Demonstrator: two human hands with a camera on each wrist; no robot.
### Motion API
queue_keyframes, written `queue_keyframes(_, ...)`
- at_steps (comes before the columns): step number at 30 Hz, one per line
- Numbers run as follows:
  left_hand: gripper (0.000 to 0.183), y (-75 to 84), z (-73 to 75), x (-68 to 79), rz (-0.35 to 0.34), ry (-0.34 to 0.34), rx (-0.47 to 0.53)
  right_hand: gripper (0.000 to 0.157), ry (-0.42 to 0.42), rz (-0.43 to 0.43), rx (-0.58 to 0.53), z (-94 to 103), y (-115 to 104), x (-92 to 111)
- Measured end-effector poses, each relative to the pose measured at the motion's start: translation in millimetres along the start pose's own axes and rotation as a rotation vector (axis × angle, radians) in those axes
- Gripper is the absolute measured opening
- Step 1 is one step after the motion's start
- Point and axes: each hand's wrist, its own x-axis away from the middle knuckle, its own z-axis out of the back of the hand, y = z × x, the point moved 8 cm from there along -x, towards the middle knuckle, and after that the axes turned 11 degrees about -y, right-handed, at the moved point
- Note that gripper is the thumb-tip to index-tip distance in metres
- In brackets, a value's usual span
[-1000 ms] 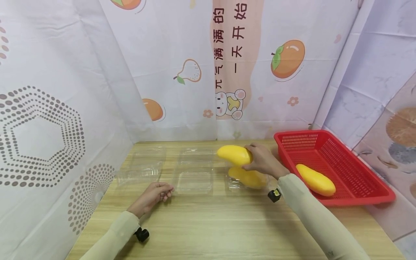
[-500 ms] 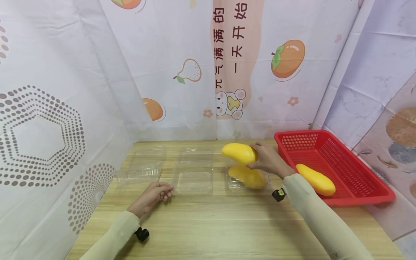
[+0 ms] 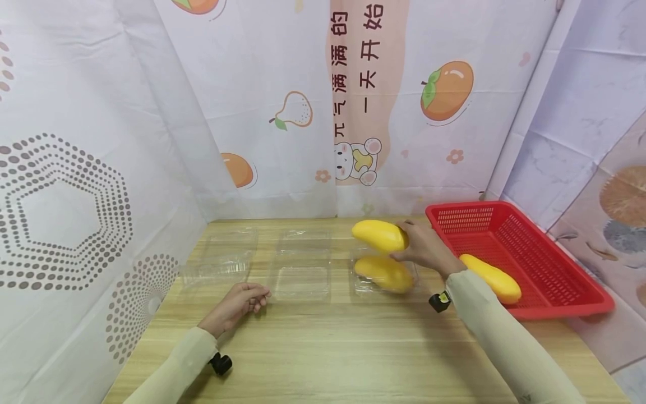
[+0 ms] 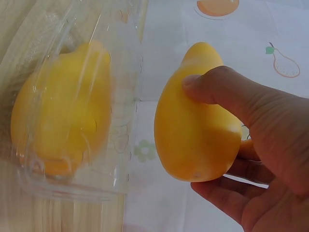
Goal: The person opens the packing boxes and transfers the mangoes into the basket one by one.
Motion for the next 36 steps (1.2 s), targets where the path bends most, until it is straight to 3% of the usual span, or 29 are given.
queue_keyframes(36, 0.034, -1.1, 0.1, -1.0, 0.004, 0.005, -0.018, 0.088, -0.04, -0.159, -0.014, 27.0, 44.1, 22.2)
